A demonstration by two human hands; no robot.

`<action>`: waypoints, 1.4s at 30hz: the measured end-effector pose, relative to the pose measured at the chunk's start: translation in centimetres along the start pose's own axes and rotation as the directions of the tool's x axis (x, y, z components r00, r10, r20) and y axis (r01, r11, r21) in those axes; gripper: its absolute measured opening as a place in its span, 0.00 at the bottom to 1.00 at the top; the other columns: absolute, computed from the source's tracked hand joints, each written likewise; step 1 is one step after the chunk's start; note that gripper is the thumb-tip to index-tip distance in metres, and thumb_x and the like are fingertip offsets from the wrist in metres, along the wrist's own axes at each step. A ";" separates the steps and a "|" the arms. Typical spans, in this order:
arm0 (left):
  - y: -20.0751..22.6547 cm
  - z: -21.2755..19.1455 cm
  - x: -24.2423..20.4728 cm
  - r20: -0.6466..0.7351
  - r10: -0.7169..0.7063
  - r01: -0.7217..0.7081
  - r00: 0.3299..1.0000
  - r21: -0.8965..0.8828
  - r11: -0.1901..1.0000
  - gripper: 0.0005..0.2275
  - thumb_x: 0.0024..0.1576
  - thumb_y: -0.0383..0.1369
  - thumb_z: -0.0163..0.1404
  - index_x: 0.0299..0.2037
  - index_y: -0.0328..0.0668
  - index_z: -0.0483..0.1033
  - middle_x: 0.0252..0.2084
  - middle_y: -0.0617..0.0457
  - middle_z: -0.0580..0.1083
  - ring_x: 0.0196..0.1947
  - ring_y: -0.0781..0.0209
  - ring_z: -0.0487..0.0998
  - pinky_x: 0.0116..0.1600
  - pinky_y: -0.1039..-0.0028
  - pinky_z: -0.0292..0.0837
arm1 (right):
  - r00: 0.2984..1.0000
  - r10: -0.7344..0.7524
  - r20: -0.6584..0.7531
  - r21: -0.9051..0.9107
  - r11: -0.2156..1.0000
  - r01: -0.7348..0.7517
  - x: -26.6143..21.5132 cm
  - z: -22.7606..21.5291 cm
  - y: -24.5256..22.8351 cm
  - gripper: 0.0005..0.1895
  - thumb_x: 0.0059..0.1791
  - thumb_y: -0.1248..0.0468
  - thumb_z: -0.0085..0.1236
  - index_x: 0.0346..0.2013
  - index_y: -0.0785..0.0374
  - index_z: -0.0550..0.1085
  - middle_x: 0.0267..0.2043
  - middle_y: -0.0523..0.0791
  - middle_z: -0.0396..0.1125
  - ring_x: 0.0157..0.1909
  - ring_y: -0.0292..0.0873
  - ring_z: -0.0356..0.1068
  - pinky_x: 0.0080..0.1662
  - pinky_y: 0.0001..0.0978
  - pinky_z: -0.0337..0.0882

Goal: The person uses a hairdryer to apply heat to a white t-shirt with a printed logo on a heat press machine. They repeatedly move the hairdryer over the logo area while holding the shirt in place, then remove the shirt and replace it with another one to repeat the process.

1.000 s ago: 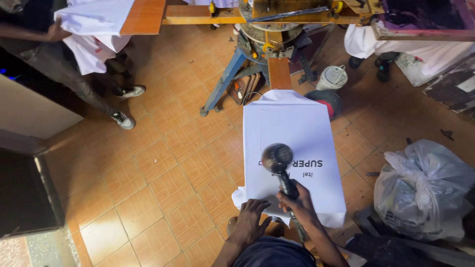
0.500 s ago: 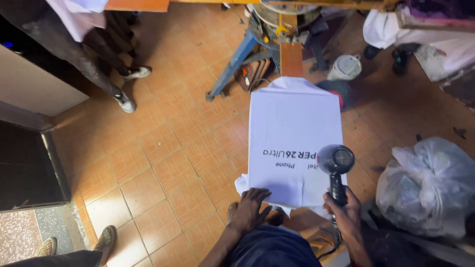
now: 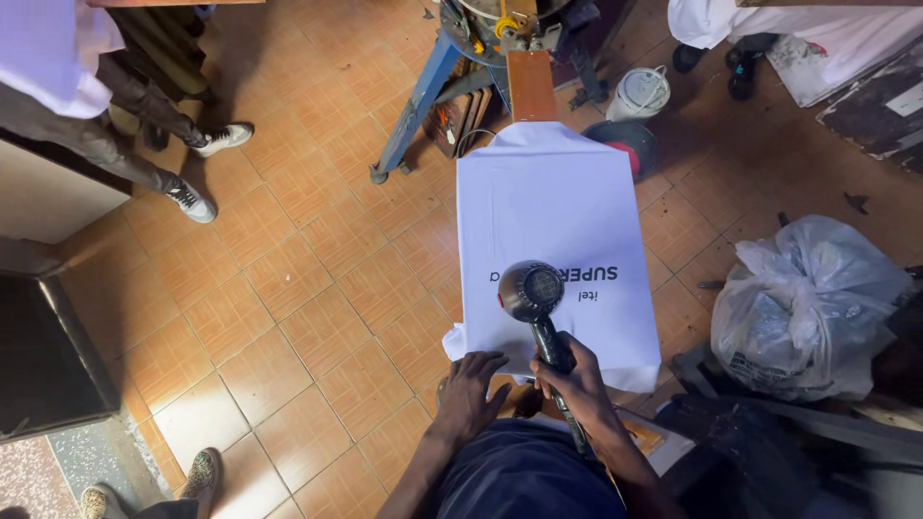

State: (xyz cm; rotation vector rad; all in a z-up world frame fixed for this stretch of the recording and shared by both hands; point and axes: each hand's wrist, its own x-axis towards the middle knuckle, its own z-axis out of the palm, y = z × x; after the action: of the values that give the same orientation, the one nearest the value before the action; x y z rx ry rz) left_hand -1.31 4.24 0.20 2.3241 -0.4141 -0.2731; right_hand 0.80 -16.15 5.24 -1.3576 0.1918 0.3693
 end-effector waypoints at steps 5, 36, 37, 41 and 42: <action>0.0 -0.5 0.0 -0.052 -0.009 0.009 0.999 0.000 1.000 0.19 0.59 0.40 0.52 0.59 0.46 0.73 0.59 0.54 0.72 0.59 0.50 0.68 0.56 0.56 0.67 | 0.998 -0.015 -0.068 0.025 1.000 0.017 -0.9 -4.3 1.6 0.13 0.45 0.77 0.60 0.42 0.68 0.70 0.30 0.50 0.70 0.21 0.42 0.66 0.25 0.31 0.67; -0.5 -0.2 -0.9 -0.071 -0.126 0.121 0.989 -0.070 0.990 0.21 0.51 0.17 0.44 0.54 0.43 0.77 0.49 0.50 0.75 0.51 0.47 0.70 0.38 0.49 0.74 | 0.996 -0.072 0.043 0.055 0.996 0.070 5.9 3.2 0.9 0.14 0.45 0.71 0.65 0.41 0.70 0.70 0.26 0.49 0.68 0.16 0.42 0.65 0.29 0.31 0.71; -0.5 -0.2 -0.8 -0.066 -0.122 0.117 0.990 -0.069 0.991 0.21 0.51 0.17 0.44 0.54 0.43 0.77 0.49 0.50 0.75 0.51 0.47 0.70 0.38 0.49 0.74 | 0.997 -0.073 0.037 0.056 0.996 0.071 5.7 3.1 0.6 0.14 0.45 0.71 0.65 0.41 0.70 0.70 0.26 0.49 0.68 0.16 0.42 0.65 0.29 0.31 0.71; -0.7 -0.7 -0.2 -0.098 -0.077 0.059 0.992 -0.174 0.983 0.21 0.53 0.17 0.41 0.56 0.40 0.76 0.50 0.47 0.75 0.49 0.48 0.69 0.49 0.56 0.73 | 0.999 -0.041 0.016 0.048 0.998 0.040 4.9 0.8 0.3 0.16 0.44 0.71 0.66 0.43 0.71 0.71 0.31 0.50 0.68 0.21 0.43 0.69 0.24 0.29 0.70; -0.7 -0.9 -0.3 -0.087 -0.075 0.055 0.993 -0.216 0.975 0.21 0.55 0.17 0.40 0.57 0.39 0.75 0.51 0.46 0.74 0.50 0.49 0.69 0.56 0.57 0.71 | 0.999 -0.044 -0.006 0.058 0.997 0.045 4.5 -0.3 0.6 0.17 0.44 0.71 0.67 0.44 0.70 0.71 0.35 0.51 0.70 0.23 0.42 0.70 0.24 0.28 0.71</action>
State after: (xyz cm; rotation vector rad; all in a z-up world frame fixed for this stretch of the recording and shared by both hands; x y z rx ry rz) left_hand -1.18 5.40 0.35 2.1323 -0.2486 -0.2257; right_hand 4.75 -15.65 3.10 -1.3031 0.1746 0.3210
